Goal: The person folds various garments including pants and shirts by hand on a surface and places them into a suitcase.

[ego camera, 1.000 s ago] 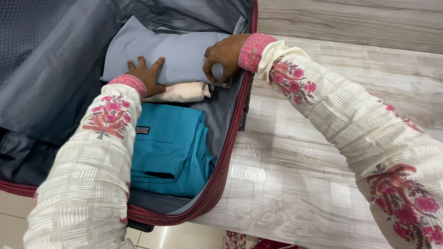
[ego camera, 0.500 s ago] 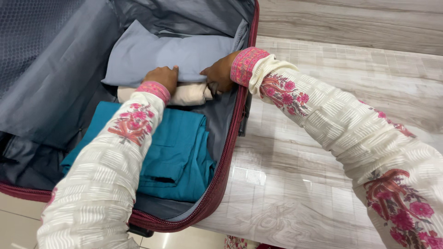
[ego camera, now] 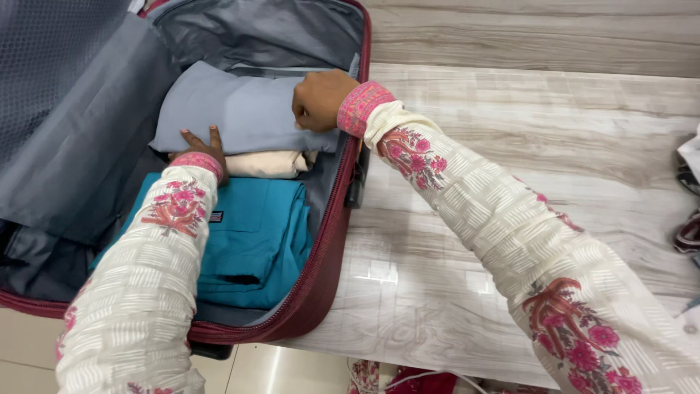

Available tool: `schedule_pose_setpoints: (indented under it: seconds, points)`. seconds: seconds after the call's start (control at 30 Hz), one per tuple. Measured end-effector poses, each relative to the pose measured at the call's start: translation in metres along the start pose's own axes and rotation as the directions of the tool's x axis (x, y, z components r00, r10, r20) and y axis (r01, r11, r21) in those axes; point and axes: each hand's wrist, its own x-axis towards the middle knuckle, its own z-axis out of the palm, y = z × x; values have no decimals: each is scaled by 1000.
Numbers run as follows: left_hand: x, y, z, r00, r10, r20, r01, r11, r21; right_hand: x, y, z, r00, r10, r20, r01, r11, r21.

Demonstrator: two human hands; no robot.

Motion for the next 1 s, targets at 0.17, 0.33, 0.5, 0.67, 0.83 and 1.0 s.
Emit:
schedule_pose_setpoints:
  seconds: [0.17,0.33,0.5,0.67,0.83,1.0]
  points:
    - [-67,-13,-68,885,346,-311,-337,938,85,-53,-5,-7,952,255,-167,-155,876,456]
    - [-278,-11,-142,302,402,-865,-714,696,74,-162,-24,4,867,15,-499,212,894,394]
    - [-450,48,-116,-106,384,-917,-685,640,348,-278,-10,30,985,30,-168,15,964,264]
    - [-476,154,-66,-102,482,-870,-839,429,336,-402,14,48,990,134,-44,-125,977,174]
    - [-479,311,3,120,773,-623,-978,202,61,-497,41,27,922,383,-53,-378,922,88]
    - [-512,447,23,33,761,-648,-973,-125,-196,-582,95,-25,754,489,-438,-556,831,-31]
